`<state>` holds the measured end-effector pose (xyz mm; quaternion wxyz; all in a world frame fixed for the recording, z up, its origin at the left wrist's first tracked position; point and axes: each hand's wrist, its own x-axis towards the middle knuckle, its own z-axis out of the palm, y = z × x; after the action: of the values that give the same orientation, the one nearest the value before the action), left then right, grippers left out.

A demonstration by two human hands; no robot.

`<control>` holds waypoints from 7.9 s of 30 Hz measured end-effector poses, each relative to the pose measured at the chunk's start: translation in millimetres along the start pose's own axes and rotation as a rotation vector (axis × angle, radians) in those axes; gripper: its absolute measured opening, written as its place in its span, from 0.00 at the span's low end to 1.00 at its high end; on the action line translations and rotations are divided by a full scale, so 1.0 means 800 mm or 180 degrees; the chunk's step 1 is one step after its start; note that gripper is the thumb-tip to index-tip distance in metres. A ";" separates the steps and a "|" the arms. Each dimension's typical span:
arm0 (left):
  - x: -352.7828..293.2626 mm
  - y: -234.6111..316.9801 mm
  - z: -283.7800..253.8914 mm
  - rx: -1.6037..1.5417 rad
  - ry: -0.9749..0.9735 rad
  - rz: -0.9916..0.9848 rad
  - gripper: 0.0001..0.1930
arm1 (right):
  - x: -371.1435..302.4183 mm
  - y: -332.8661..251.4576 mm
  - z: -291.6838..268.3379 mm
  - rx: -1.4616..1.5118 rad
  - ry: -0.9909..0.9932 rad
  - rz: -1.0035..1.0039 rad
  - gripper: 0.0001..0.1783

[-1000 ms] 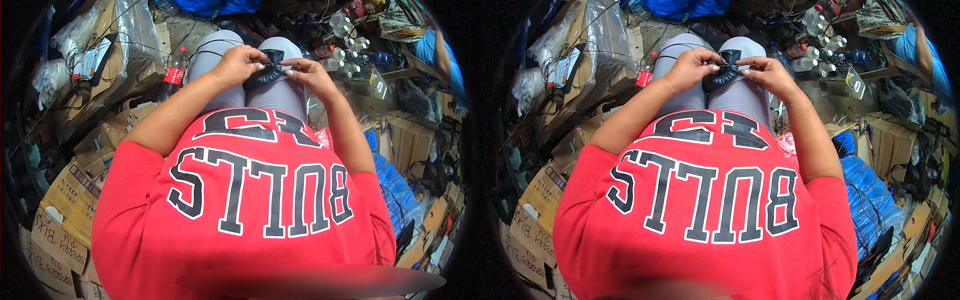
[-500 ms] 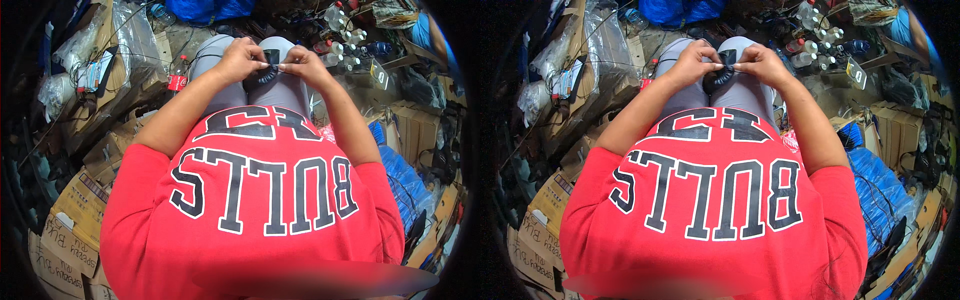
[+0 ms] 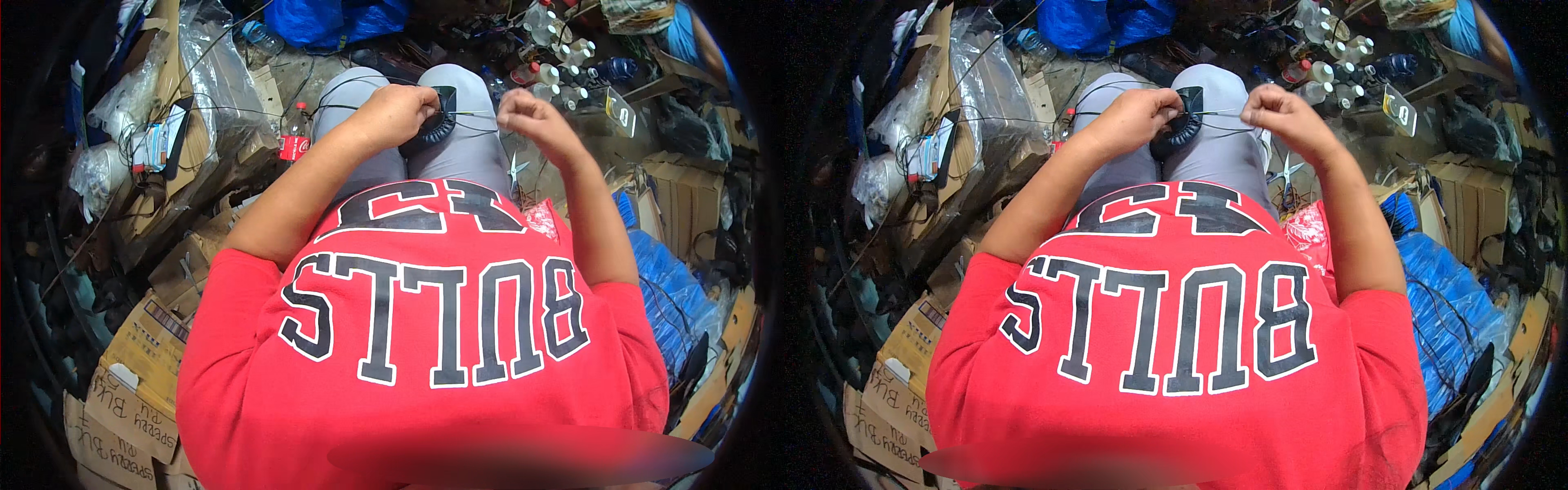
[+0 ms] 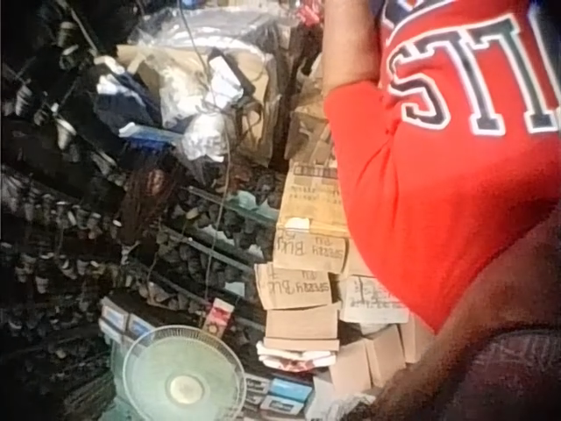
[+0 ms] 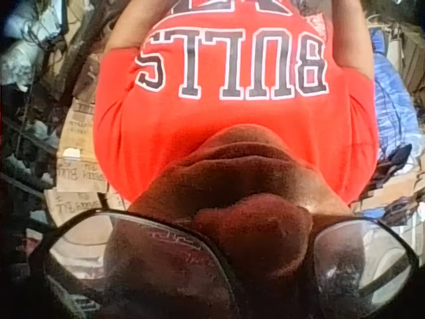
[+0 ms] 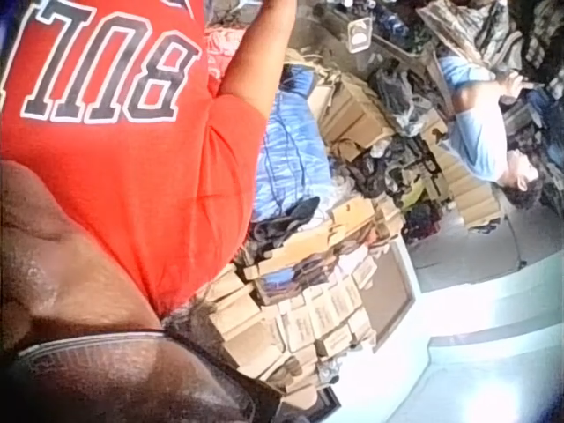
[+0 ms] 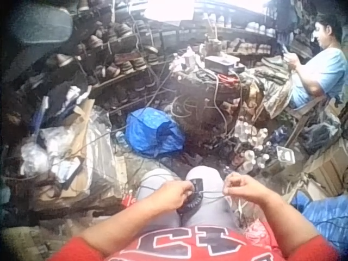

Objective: Stitching or repairing a black shoe component by hand using a needle and thread.

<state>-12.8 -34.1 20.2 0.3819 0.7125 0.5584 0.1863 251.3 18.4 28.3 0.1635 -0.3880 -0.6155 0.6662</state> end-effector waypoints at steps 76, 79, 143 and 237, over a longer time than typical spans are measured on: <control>-0.150 -0.114 -0.105 -0.0787 0.0934 -0.1176 0.15 | -0.039 0.014 -0.054 -0.0103 0.1071 0.0632 0.12; -0.195 -0.195 -0.136 -0.1236 0.1217 -0.1114 0.14 | -0.062 0.046 -0.103 -0.0162 0.1226 0.0901 0.13; -0.059 -0.081 -0.177 0.1097 0.2716 0.0125 0.08 | 0.065 -0.061 0.051 -0.3890 -0.0706 -0.1000 0.07; 0.045 -0.002 0.016 -0.0474 -0.0535 0.0641 0.11 | -0.010 -0.046 0.076 -0.1501 -0.0149 0.0657 0.18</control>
<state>6.3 -4.1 5.2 0.4585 0.7477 0.4347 0.2044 203.8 -22.5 61.8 -0.0147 -0.4606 -0.7146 0.5262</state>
